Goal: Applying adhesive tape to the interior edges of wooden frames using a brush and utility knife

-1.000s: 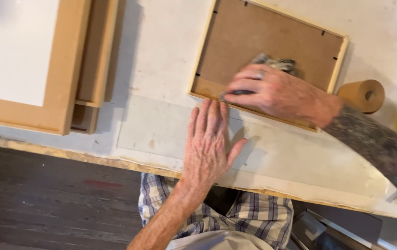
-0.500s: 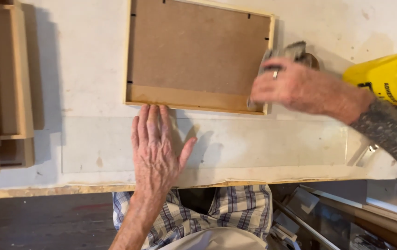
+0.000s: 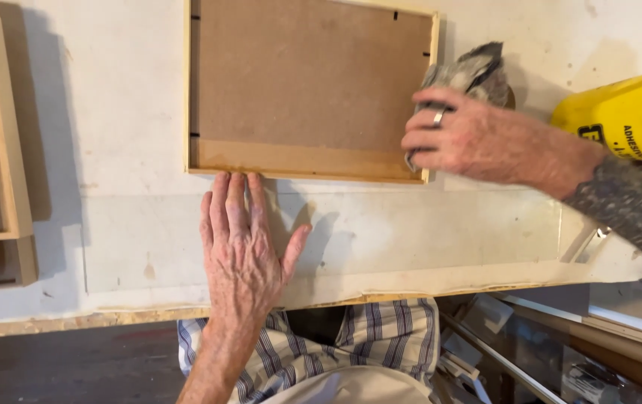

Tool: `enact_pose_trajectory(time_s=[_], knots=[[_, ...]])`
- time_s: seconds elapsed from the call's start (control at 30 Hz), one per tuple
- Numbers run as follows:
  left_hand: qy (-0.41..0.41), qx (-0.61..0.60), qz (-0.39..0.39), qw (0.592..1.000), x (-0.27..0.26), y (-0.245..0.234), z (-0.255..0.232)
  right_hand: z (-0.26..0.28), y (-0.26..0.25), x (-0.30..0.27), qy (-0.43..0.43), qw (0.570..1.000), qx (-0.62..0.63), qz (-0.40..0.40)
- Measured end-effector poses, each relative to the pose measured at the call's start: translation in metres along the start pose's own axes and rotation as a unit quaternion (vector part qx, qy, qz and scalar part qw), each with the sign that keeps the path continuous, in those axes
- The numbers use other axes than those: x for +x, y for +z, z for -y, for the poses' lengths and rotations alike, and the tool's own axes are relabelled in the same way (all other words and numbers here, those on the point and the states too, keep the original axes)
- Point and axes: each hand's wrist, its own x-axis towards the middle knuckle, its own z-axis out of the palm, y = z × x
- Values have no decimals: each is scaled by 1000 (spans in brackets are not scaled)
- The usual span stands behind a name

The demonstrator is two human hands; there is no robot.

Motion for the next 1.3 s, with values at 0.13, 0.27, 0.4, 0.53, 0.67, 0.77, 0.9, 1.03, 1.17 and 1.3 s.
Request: enact_pose_trajectory(time_s=[0.13, 0.27, 0.4, 0.53, 0.67, 0.77, 0.9, 1.03, 1.17, 1.3], knots=[[3, 0, -2, 1000, -1, -2, 1, -1, -11, 7, -10, 1000, 12, 12], [10, 13, -17, 1000, 6, -3, 1, 0, -15, 9, 1, 1000, 13, 11], [10, 22, -5, 1000, 2, -5, 1, -13, -30, 1, 62, 988, -127, 63], [12, 12, -15, 1000, 1, -5, 3, -4, -18, -5, 61, 998, -18, -28], [8, 6, -12, 1000, 2, 0, 2, 1, -9, -12, -2, 1000, 26, -7], [-1, 28, 21, 999, -4, 13, 4, 5, -12, -5, -18, 997, 54, -43], [-8, 49, 64, 997, -8, 28, 4, 10, -13, 15, -43, 987, 90, -127], [-5, 24, 23, 999, -4, 11, 2, 11, -18, 53, -37, 988, 88, -123], [-21, 41, 66, 997, -7, 16, 0, 18, -33, 132, -38, 979, 118, -163], [-19, 21, 34, 999, -4, 3, 1, 26, -54, 218, -52, 967, 123, -216]])
